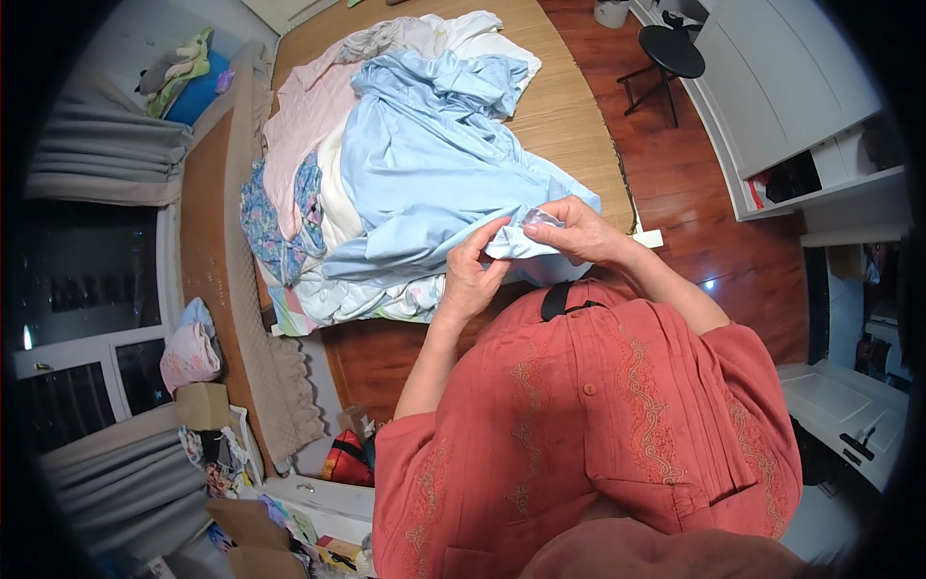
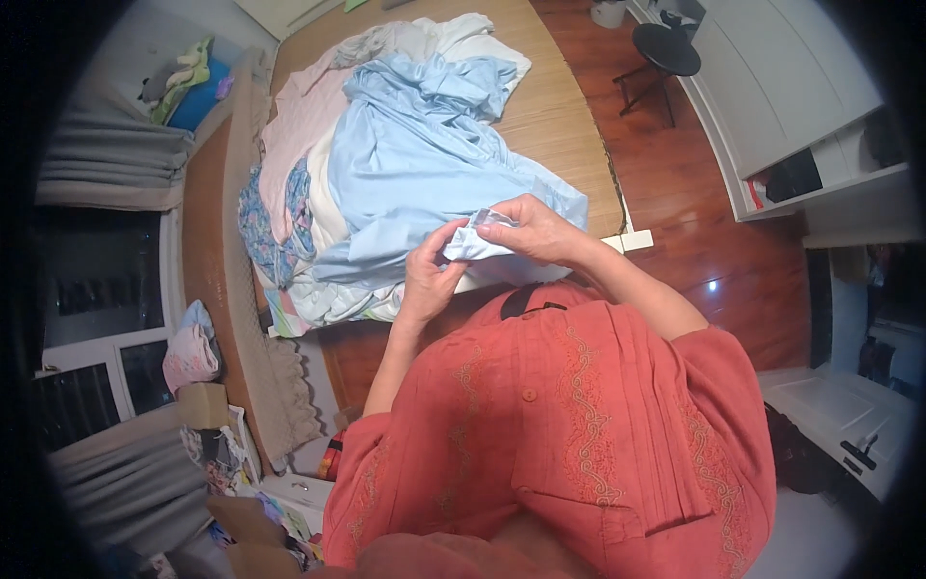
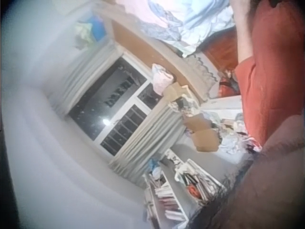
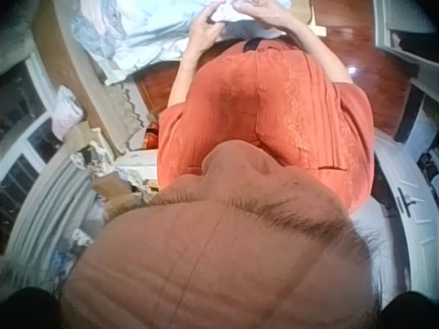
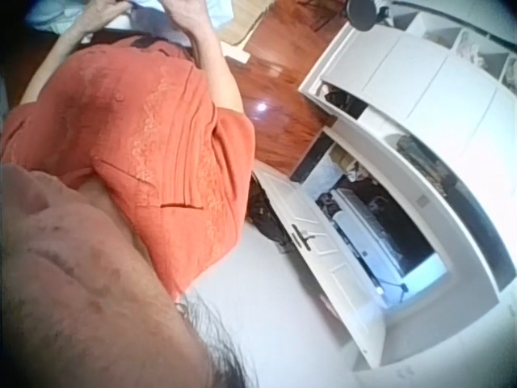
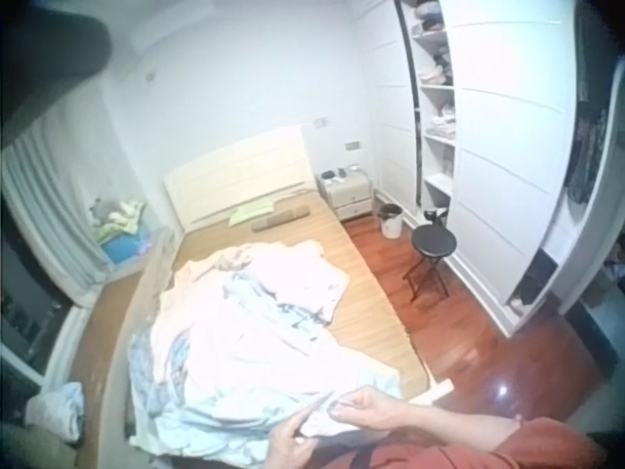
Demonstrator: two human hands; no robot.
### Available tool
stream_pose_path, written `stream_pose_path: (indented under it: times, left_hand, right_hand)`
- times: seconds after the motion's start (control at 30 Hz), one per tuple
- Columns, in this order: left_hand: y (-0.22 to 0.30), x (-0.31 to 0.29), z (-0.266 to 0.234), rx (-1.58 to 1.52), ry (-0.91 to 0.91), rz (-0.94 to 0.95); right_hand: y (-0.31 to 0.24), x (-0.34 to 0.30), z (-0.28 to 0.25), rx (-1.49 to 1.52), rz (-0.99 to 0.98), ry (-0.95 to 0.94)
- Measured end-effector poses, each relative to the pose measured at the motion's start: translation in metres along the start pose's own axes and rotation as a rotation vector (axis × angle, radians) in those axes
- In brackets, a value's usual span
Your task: The person folds a bedsheet by hand, aligning its corners and folding the edges together.
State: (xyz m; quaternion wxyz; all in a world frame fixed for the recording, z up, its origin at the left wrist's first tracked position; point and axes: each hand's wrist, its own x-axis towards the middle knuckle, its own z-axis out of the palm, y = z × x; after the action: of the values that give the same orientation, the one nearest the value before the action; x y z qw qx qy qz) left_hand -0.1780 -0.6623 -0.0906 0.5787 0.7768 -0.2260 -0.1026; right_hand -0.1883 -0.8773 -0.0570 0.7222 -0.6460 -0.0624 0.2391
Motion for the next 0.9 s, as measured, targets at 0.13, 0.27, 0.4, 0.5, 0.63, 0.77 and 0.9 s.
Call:
stream_pose_path:
  times: [0.13,0.27,0.4,0.5,0.63,0.77,0.9]
  left_hand:
    - [0.001,-0.001,0.004,-0.021,0.081,-0.009]
    - [0.005,0.0,0.009,-0.076,0.127,-0.019]
    - [0.002,-0.002,0.009,-0.058,0.167,0.013]
    - [0.007,-0.003,0.008,0.001,0.187,0.04]
    - [0.005,-0.006,0.007,0.04,0.218,0.058]
    - [0.006,-0.009,0.005,0.08,0.236,0.08]
    - [0.011,-0.009,0.003,0.106,0.235,0.083]
  right_hand:
    - [0.001,-0.006,-0.005,-0.046,-0.021,0.03]
    - [-0.001,-0.012,-0.008,-0.114,-0.076,0.047]
    - [0.01,-0.009,-0.009,-0.167,-0.167,0.028]
    - [0.017,-0.007,-0.007,-0.092,-0.167,0.062]
    - [0.026,-0.003,-0.009,-0.148,-0.158,0.056]
    - [0.018,-0.003,0.001,-0.045,-0.189,0.108]
    - [0.031,0.003,-0.004,-0.206,-0.317,0.149]
